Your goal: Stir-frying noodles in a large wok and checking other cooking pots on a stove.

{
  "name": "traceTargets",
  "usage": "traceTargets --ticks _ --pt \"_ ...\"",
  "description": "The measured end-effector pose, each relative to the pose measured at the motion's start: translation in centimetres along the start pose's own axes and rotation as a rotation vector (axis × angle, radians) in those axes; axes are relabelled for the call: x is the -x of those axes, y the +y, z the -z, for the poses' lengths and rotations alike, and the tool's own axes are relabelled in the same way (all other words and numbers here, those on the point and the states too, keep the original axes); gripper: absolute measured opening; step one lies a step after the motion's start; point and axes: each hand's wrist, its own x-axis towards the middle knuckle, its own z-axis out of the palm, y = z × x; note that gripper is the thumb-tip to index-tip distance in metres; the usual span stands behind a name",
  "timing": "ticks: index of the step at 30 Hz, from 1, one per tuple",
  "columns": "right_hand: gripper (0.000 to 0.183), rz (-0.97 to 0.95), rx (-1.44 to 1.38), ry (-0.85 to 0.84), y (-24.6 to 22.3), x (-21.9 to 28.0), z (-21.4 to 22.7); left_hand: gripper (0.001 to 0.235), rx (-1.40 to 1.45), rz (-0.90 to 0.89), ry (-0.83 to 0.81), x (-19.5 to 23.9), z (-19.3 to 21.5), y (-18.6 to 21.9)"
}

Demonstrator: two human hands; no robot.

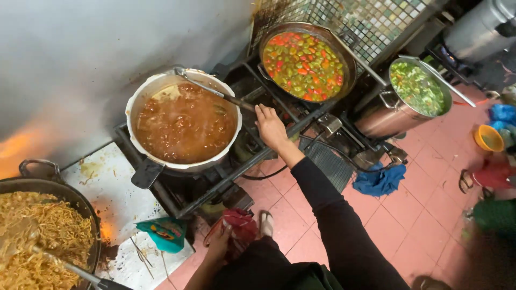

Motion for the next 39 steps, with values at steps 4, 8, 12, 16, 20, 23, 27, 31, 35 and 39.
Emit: traceTargets --ticks 4,8,12,16,20,23,27,31,35,39 --pt "0.066 0.126 0.026 -0.122 2.5 -3.2 -5.1 0.046 0.049 0.069 0.226 1.5 -1.8 1.8" --pt "0.065 0.06 -0.027 -0.208 4.3 -5.1 -8.1 0.04 0.389 0.046 0.505 1.8 -6.5 1.1" --pt "0.052 0.005 -0.222 -0.079 7.7 -5.2 -4.4 0.041 0.64 -0.019 0.639 2.4 -11.3 1.9" --pt "0.034 0.197 -0.1 0.099 9.9 -5.6 2.5 0.039 0.777 -0.094 0.693 3.2 -13.1 1.4" --pt "0.041 0.468 0.068 0.215 9.6 -7.8 4.8 0.036 0.82 -0.221 0.731 2.2 -12.9 -0.5" --pt "0.053 0.601 0.305 0.199 8.1 -10.4 1.6 0.034 0.843 -0.233 0.748 3.0 -13.6 1.2" --pt "0.045 0.748 0.426 0.382 4.6 -12.5 0.1 0.037 0.878 -0.27 0.766 3.7 -13.8 0.6" --pt "0.037 0.844 0.603 0.335 2.9 -13.2 -2.2 0.03 0.901 -0.293 0.809 4.9 -13.7 -0.7" --pt "0.022 1.079 0.758 0.21 2.2 -14.1 -3.7 0.034 0.954 -0.256 0.858 5.2 -13.7 -2.1" --pt "0.012 1.151 0.615 -0.062 1.5 -16.4 -3.2 0.027 0.992 -0.233 0.833 6.1 -14.1 -1.8"
